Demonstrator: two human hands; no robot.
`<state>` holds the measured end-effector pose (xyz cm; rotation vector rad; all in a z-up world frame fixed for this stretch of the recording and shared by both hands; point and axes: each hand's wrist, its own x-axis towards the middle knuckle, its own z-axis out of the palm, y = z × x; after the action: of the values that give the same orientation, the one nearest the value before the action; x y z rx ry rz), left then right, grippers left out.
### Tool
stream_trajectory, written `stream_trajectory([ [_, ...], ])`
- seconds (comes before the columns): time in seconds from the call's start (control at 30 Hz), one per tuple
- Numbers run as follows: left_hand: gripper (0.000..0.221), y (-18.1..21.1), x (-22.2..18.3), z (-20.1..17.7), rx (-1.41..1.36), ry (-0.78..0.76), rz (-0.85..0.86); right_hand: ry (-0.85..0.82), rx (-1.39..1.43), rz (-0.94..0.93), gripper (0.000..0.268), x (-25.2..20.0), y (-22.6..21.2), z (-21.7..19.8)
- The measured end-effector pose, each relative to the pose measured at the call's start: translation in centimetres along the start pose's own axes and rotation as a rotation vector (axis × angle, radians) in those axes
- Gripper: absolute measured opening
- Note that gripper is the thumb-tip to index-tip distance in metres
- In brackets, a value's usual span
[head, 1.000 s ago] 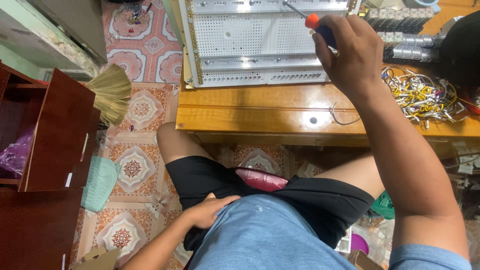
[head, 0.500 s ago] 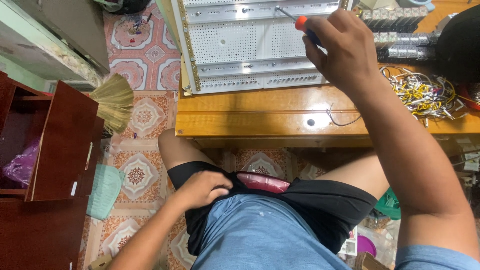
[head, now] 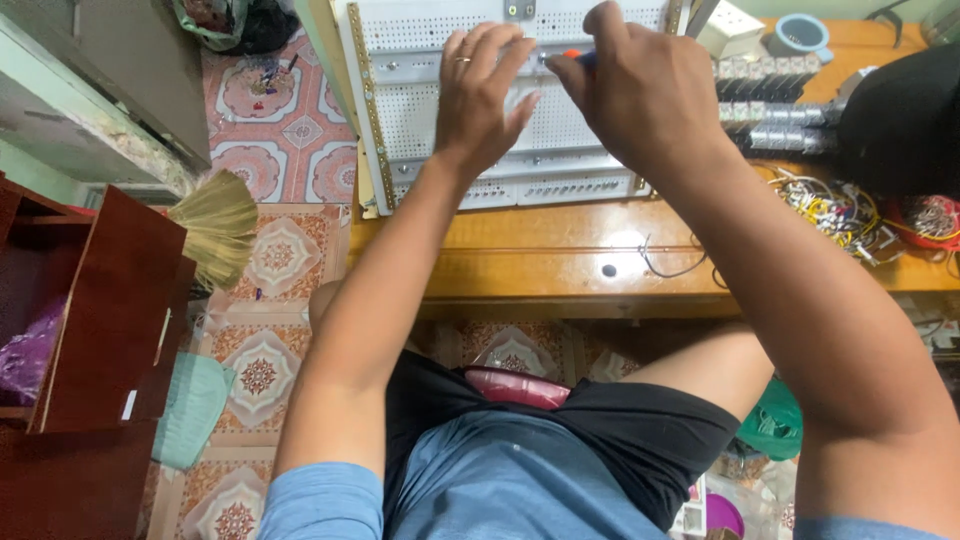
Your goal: Using a manual screwdriver to attach and detach metal mounting rails onto a perforated electrical panel.
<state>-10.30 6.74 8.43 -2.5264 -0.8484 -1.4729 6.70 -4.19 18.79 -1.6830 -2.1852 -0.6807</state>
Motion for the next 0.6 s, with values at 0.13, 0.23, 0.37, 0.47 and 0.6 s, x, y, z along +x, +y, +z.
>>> stream_trajectory([
  [0.13, 0.054, -0.2, 0.4, 2.8, 0.151, 0.101, -0.045, 0.028, -0.070, -0.281, 0.020, 0.6, -0.1, -0.8],
  [0.23, 0.056, 0.4, 0.4, 2.3, 0.115, 0.166, -0.031, 0.054, -0.152, -0.443, 0.017, 0.1, -0.3, -2.0],
  [0.37, 0.044, 0.2, 0.3, 3.6, 0.089, 0.192, -0.083, 0.077, -0.154, -0.403, 0.047, 0.2, 0.3, -1.9],
  [0.47, 0.032, 0.2, 0.5, 3.6, 0.091, 0.200, -0.073, -0.034, 0.175, -0.237, 0.026, 0.4, -0.2, -1.7],
  [0.6, 0.027, 0.7, 0.7, 2.8, 0.084, 0.183, -0.101, 0.101, 0.057, -0.445, 0.028, 0.3, 0.3, -1.2],
])
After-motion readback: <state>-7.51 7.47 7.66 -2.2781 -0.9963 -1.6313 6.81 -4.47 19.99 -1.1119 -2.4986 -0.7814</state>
